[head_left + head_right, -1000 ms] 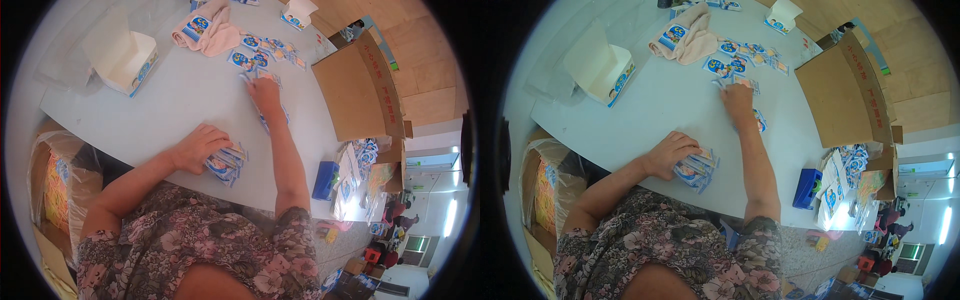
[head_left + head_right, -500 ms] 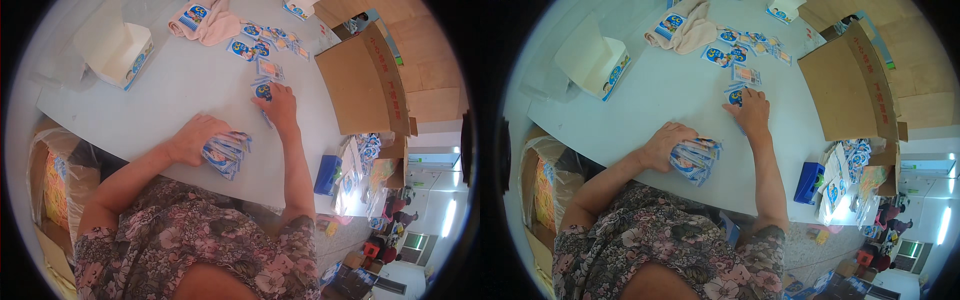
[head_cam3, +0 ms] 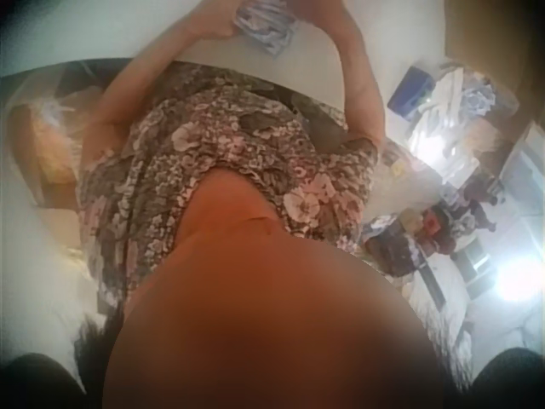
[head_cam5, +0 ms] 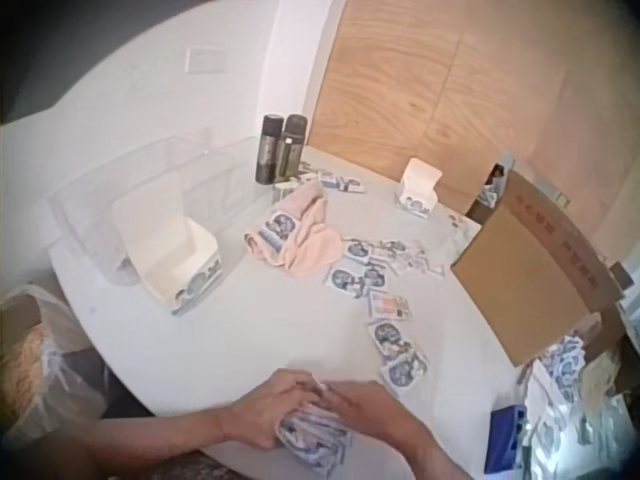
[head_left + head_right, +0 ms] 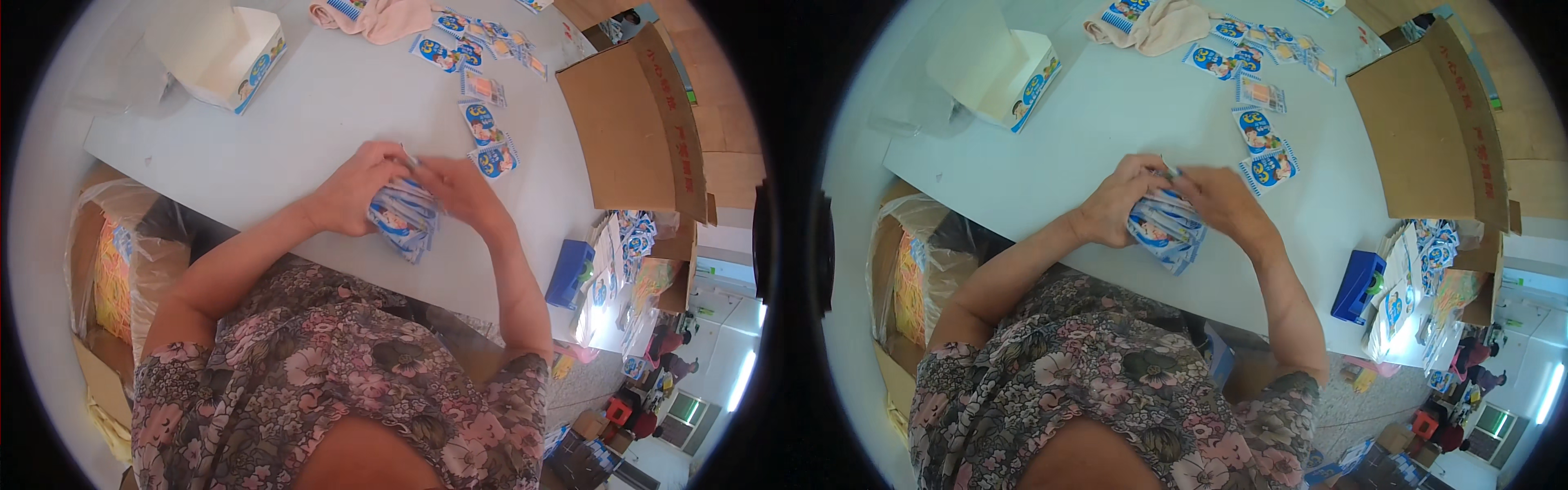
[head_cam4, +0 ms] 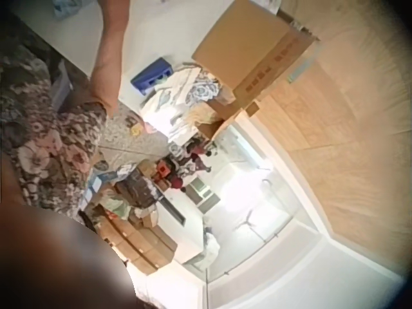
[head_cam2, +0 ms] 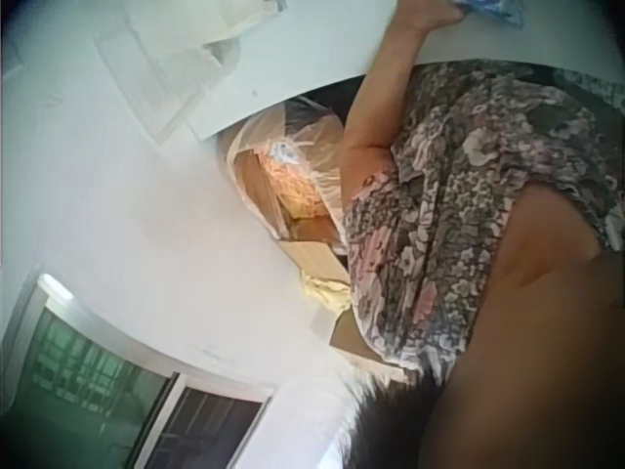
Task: Organizing small label packets into stacks, securing them with rubber bands, and placing them into cardboard boxes.
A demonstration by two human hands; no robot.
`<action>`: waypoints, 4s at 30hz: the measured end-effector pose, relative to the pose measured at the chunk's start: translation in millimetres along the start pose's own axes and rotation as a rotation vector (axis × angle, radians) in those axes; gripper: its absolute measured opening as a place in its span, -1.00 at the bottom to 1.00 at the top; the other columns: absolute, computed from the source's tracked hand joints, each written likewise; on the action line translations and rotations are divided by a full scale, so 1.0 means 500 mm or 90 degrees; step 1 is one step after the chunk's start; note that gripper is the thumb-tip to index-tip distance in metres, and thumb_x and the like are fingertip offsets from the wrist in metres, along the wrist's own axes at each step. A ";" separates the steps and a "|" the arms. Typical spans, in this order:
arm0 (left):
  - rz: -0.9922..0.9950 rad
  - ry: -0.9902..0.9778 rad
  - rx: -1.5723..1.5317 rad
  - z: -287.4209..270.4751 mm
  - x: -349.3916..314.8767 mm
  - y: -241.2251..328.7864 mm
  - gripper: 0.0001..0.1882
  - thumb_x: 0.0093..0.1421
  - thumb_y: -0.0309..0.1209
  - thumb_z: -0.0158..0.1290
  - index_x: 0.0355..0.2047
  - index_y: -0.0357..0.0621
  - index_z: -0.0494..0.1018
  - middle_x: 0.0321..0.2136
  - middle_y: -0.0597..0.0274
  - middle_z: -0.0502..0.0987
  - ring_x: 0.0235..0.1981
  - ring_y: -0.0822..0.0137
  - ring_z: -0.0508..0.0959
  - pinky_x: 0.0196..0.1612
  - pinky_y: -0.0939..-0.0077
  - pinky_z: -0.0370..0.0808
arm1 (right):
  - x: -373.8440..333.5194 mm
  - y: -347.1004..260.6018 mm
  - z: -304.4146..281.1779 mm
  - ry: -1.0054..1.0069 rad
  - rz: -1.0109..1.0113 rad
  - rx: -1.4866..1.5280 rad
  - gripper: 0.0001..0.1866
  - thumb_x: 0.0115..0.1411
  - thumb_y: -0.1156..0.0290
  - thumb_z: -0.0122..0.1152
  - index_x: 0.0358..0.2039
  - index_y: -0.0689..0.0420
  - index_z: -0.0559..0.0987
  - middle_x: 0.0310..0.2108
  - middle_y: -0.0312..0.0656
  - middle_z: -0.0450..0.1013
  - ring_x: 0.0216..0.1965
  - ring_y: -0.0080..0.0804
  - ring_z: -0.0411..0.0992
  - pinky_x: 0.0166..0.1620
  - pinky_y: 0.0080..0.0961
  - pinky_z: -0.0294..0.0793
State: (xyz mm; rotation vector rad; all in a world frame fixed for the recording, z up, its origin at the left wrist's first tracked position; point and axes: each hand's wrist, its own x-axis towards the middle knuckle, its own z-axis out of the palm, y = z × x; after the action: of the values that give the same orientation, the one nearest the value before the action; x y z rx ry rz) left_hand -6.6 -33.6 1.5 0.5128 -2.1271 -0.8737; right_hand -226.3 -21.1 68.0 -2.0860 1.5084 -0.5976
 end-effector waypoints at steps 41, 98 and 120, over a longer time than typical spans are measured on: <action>-0.203 0.020 -0.537 0.074 -0.025 0.068 0.36 -0.21 -0.21 0.48 0.31 -0.15 -0.37 0.28 0.08 -0.10 0.36 0.23 -0.11 0.35 0.32 -0.07 | -0.133 -0.024 0.145 0.103 -0.022 0.595 -0.03 -0.21 0.40 0.57 0.22 0.13 0.23 0.10 -0.15 0.38 0.09 -0.30 0.39 0.10 -0.31 0.45; -0.322 0.457 0.068 -0.163 -0.139 0.008 0.26 -0.25 -0.31 0.43 0.28 -0.33 -0.24 0.14 -0.11 0.09 0.18 0.08 0.22 0.20 0.21 0.25 | 0.224 -0.061 0.095 0.262 -0.121 0.223 -0.79 0.10 0.37 0.29 -0.30 0.22 0.63 -0.30 -0.13 0.58 -0.22 -0.23 0.53 -0.09 -0.35 0.47; -0.426 0.494 0.094 -0.240 -0.142 -0.045 0.30 -0.16 -0.35 0.36 0.34 -0.25 -0.39 0.26 -0.08 -0.02 0.26 0.09 0.14 0.29 0.24 0.12 | 0.544 0.472 -0.208 0.259 0.535 -0.149 0.08 -0.11 -0.52 0.03 0.35 -0.16 0.14 0.40 0.06 -0.18 0.39 0.27 -0.36 0.21 0.49 -0.41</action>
State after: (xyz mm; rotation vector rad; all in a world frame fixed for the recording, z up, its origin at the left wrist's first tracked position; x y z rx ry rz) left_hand 132.7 -56.6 6.6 1.4288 -1.3016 -0.6879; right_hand -384.3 -357.7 20.1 -1.2887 2.5596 -0.5341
